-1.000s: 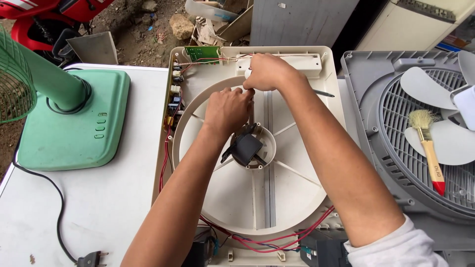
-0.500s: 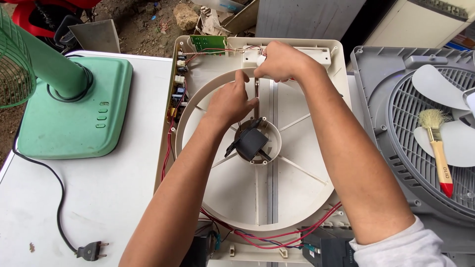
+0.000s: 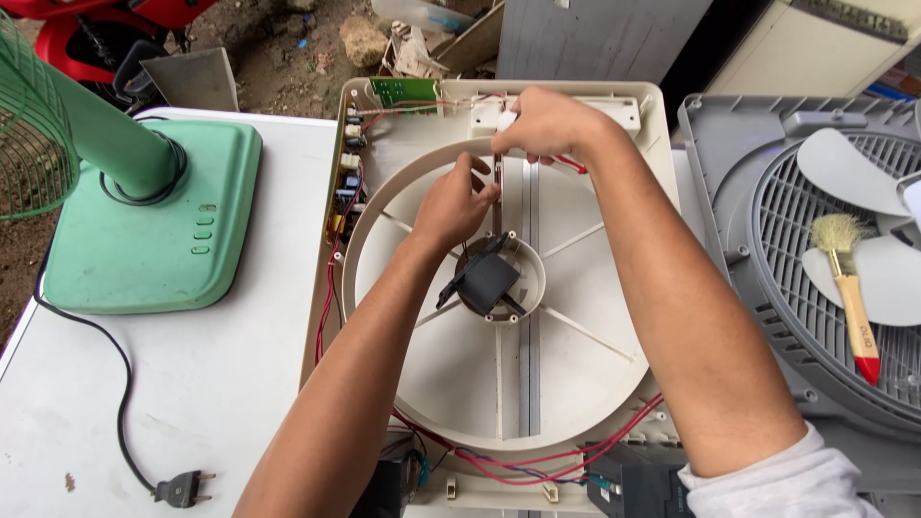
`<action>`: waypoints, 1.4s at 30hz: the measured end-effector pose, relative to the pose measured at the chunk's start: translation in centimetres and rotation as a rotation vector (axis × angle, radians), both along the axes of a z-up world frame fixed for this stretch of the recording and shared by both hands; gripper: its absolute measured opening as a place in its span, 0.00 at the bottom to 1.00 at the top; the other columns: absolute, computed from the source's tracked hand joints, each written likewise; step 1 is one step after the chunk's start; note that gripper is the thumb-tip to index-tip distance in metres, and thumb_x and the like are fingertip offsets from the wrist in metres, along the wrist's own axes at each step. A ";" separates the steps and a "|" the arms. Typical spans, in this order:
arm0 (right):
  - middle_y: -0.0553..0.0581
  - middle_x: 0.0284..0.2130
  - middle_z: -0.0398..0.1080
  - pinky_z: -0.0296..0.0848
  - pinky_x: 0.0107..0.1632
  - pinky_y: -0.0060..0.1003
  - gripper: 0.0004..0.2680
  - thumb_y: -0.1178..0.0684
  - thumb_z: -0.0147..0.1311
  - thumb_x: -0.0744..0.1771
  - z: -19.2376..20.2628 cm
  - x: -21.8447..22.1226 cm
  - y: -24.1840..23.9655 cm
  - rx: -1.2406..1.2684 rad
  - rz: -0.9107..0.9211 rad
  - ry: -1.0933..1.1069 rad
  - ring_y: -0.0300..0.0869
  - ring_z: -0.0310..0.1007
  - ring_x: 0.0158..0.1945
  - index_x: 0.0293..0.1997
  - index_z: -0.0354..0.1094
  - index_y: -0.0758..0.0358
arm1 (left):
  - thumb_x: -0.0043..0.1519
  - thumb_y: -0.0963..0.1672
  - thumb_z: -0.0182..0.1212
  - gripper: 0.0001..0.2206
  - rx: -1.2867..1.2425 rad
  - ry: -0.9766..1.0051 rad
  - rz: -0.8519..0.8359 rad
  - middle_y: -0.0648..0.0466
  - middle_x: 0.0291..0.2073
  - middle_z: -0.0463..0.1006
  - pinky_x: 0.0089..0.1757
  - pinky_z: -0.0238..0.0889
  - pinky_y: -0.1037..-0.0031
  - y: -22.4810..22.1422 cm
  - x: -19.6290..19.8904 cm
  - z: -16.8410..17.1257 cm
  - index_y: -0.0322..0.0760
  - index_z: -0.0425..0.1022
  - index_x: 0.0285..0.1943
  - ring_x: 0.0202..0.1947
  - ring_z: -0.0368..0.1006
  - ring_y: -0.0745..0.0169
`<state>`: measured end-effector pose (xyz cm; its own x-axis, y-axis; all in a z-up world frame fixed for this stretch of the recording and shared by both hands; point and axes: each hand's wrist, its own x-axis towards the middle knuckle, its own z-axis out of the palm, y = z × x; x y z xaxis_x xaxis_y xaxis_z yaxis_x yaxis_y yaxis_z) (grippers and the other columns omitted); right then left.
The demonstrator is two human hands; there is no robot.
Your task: Disassembling a motor unit from a fan assembly using a screwdriver and manual wire disconnection.
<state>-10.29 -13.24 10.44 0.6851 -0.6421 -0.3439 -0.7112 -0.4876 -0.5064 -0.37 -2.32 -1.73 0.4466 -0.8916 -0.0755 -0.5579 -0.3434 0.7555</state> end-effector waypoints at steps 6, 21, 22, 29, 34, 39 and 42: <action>0.56 0.20 0.65 0.58 0.26 0.38 0.08 0.50 0.59 0.61 0.4 -0.4 -0.1 0.053 -0.069 -0.047 0.40 0.63 0.23 0.27 0.63 0.61 | 0.66 0.52 0.54 0.15 -0.006 -0.004 0.072 0.48 0.41 0.82 0.39 0.63 0.55 -0.6 -0.9 -0.6 0.43 0.66 0.53 0.44 0.75 0.43; 0.48 0.26 0.76 0.63 0.25 0.31 0.04 0.57 0.51 0.62 -1.8 -0.9 -3.2 0.049 -0.308 -0.302 0.37 0.63 0.21 0.35 0.69 0.55 | 0.66 0.44 0.52 0.13 -0.216 0.080 -0.007 0.45 0.50 0.80 0.45 0.65 0.60 -1.6 -0.5 -2.6 0.41 0.63 0.58 0.47 0.76 0.44; 0.48 0.26 0.76 0.63 0.25 0.31 0.04 0.57 0.51 0.62 -2.0 -0.8 -3.3 0.051 -0.304 -0.301 0.37 0.63 0.21 0.35 0.69 0.55 | 0.66 0.44 0.52 0.13 -0.215 0.081 -0.004 0.45 0.50 0.80 0.45 0.65 0.60 -1.3 -0.5 -2.6 0.41 0.63 0.58 0.47 0.76 0.44; 0.57 0.39 0.70 0.65 0.38 0.44 0.17 0.42 0.71 0.61 -4.2 0.7 -3.8 -0.225 -0.324 -0.219 0.49 0.64 0.37 0.44 0.67 0.58 | 0.66 0.44 0.51 0.14 -0.170 -0.055 -0.018 0.43 0.48 0.81 0.44 0.64 0.52 -1.1 -0.9 -2.1 0.38 0.62 0.58 0.48 0.74 0.36; 0.56 0.25 0.62 0.56 0.29 0.52 0.13 0.52 0.57 0.60 -5.5 1.7 -4.2 -0.443 -0.259 -0.111 0.55 0.56 0.29 0.20 0.49 0.55 | 0.65 0.44 0.49 0.15 -0.161 -0.055 -0.010 0.44 0.48 0.82 0.45 0.64 0.52 -1.1 -1.0 -1.7 0.38 0.62 0.60 0.47 0.74 0.37; 0.53 0.40 0.65 0.65 0.35 0.50 0.09 0.46 0.63 0.66 -8.6 1.7 -6.2 -0.557 -0.159 -0.373 0.52 0.69 0.36 0.32 0.74 0.59 | 0.66 0.46 0.46 0.15 -0.052 -0.055 0.023 0.49 0.51 0.81 0.41 0.64 0.48 -0.1 -1.6 -0.2 0.40 0.61 0.61 0.47 0.73 0.37; 0.46 0.39 0.68 0.65 0.38 0.43 0.02 0.50 0.62 0.61 -8.1 1.5 -6.7 -0.437 -0.160 -0.462 0.44 0.70 0.39 0.33 0.78 0.47 | 0.65 0.45 0.46 0.15 -0.061 -0.005 0.027 0.48 0.45 0.82 0.40 0.63 0.50 -0.3 -1.4 -0.2 0.39 0.61 0.61 0.45 0.73 0.38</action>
<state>-8.82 -19.91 2.37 0.5842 -0.7622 0.2789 -0.5485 -0.6240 -0.5566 -1.79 -2.67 -1.97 0.4712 -0.8818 -0.0193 -0.5530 -0.3124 0.7724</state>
